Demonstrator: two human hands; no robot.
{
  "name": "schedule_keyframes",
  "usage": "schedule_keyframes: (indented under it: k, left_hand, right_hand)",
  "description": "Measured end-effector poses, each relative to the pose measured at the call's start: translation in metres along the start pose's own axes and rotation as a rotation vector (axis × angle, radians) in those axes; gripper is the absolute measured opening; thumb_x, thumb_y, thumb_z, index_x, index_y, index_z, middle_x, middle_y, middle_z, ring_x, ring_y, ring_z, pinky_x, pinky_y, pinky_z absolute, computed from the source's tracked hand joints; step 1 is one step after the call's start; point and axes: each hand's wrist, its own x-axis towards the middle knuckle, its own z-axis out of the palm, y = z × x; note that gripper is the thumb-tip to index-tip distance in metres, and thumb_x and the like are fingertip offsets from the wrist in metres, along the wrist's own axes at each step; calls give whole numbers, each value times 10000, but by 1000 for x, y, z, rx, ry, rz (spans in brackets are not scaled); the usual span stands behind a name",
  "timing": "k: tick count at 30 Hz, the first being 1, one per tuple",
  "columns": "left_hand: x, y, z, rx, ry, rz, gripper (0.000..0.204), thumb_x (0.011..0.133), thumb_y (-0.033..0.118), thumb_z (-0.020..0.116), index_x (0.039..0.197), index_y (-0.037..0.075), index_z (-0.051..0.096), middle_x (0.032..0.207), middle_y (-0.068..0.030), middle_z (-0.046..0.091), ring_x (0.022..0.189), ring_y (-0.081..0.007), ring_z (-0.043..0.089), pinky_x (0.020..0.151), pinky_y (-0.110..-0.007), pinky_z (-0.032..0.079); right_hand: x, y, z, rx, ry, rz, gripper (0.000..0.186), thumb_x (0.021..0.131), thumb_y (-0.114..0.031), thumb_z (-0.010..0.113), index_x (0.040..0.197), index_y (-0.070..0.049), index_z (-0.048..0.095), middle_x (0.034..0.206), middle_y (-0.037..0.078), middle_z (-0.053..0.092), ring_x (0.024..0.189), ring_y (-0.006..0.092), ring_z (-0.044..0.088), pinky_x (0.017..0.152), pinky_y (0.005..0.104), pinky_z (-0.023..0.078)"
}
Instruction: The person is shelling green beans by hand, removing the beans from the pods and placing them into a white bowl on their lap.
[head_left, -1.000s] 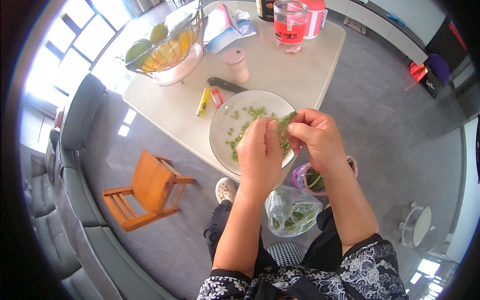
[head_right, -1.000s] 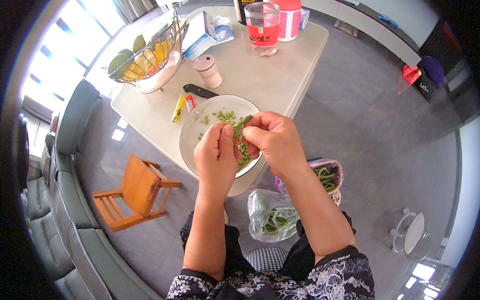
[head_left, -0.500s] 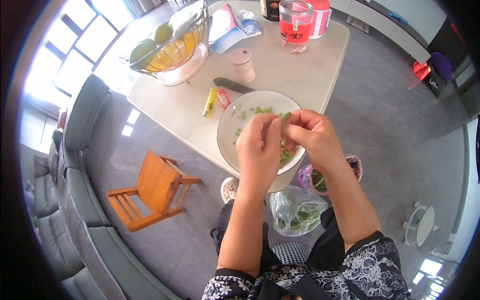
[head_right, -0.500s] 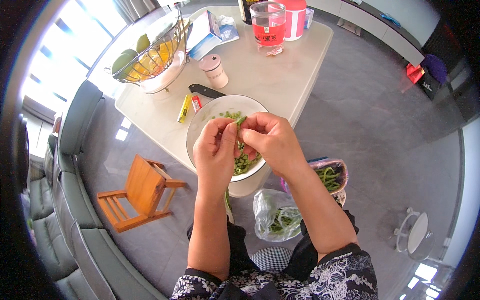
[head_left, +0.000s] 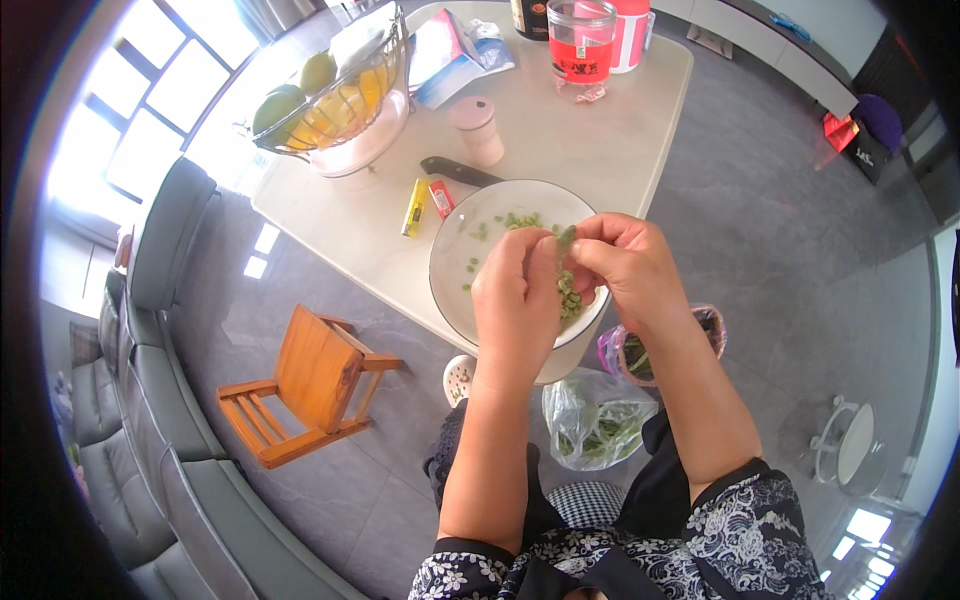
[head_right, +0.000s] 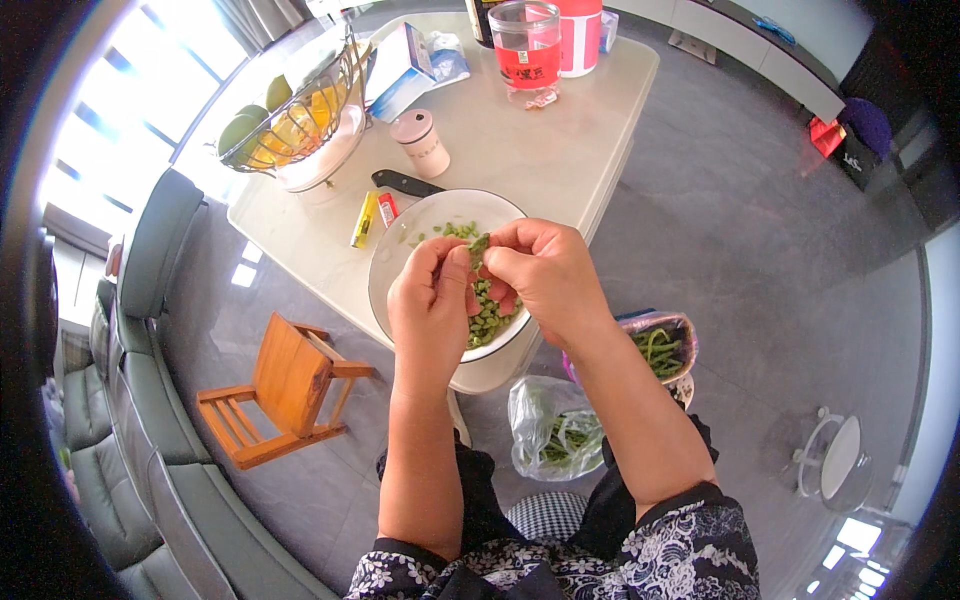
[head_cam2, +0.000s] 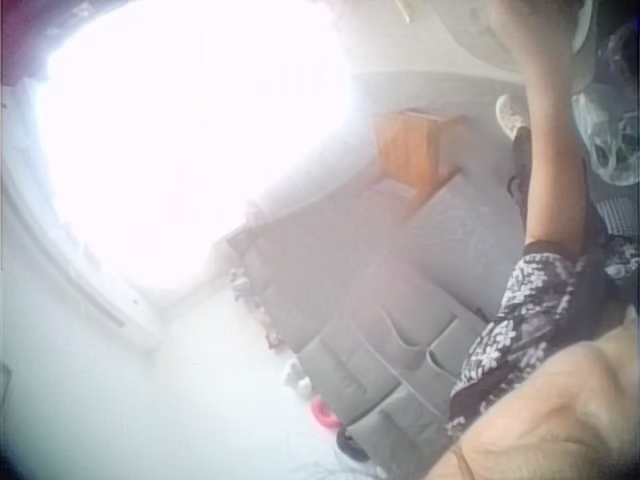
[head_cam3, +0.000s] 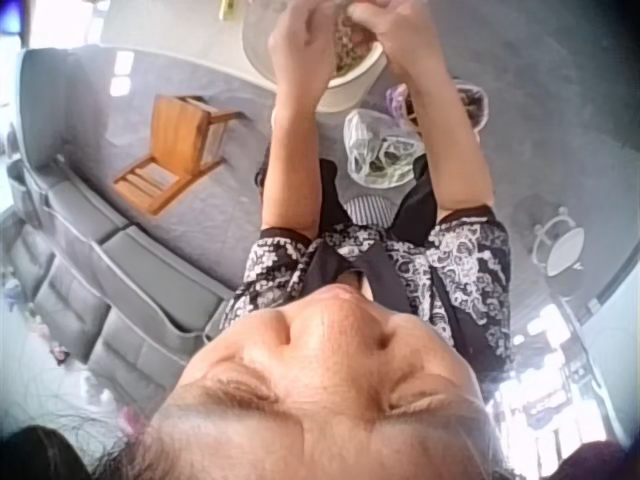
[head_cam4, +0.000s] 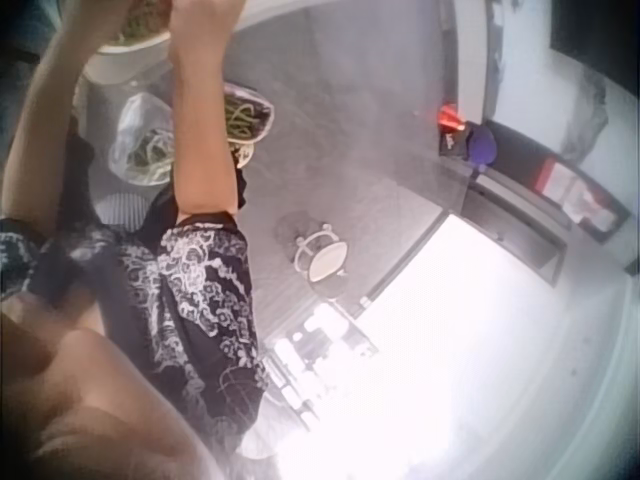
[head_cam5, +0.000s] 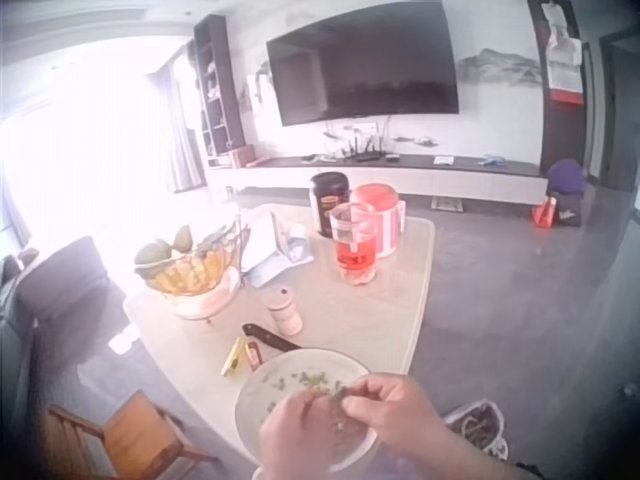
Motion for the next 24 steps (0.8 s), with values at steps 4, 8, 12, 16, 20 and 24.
schedule_keyframes:
  k: [4,8,12,16,20,24]
  left_hand:
    - [0,12,-8,-294,-69,-286,126,882,89,528,900,-21,588,654,-51,564,547,-105,521,494,-251,406]
    - [3,8,-13,-419,-92,-375,151,901,113,528,929,-20,595,648,-8,532,517,-42,457,448,-193,354]
    - [3,2,-11,-152,-48,-156,143,899,99,531,942,-17,603,675,-5,543,516,-45,448,457,-187,355]
    - [3,-6,-12,-34,-36,-91,125,885,71,534,931,-11,615,678,-8,557,532,-50,463,483,-193,372]
    - [3,-3,-17,40,-73,-56,111,863,54,527,905,-7,610,738,-94,585,651,-184,534,588,-280,421]
    - [3,-1,-19,98,-76,-9,92,846,51,531,875,-3,601,799,-181,604,757,-331,585,678,-367,458]
  right_hand:
    - [1,3,0,-66,-36,-62,88,779,-28,571,841,16,617,714,40,603,568,88,546,496,225,451]
    - [2,5,3,-159,-80,-143,83,799,-29,564,853,11,612,736,34,606,591,88,553,514,224,462]
    - [3,7,5,-165,-47,-102,82,807,-39,561,861,9,599,752,40,603,598,93,557,516,229,469]
    - [3,6,7,-60,-28,-47,87,808,-39,555,875,12,579,748,46,585,604,98,558,511,234,473]
    - [5,7,7,-66,-26,-75,107,785,-7,547,885,23,567,744,46,574,600,98,553,506,236,477]
    - [7,12,6,-76,-48,-99,105,774,4,545,875,21,570,737,41,575,602,94,552,511,232,482]
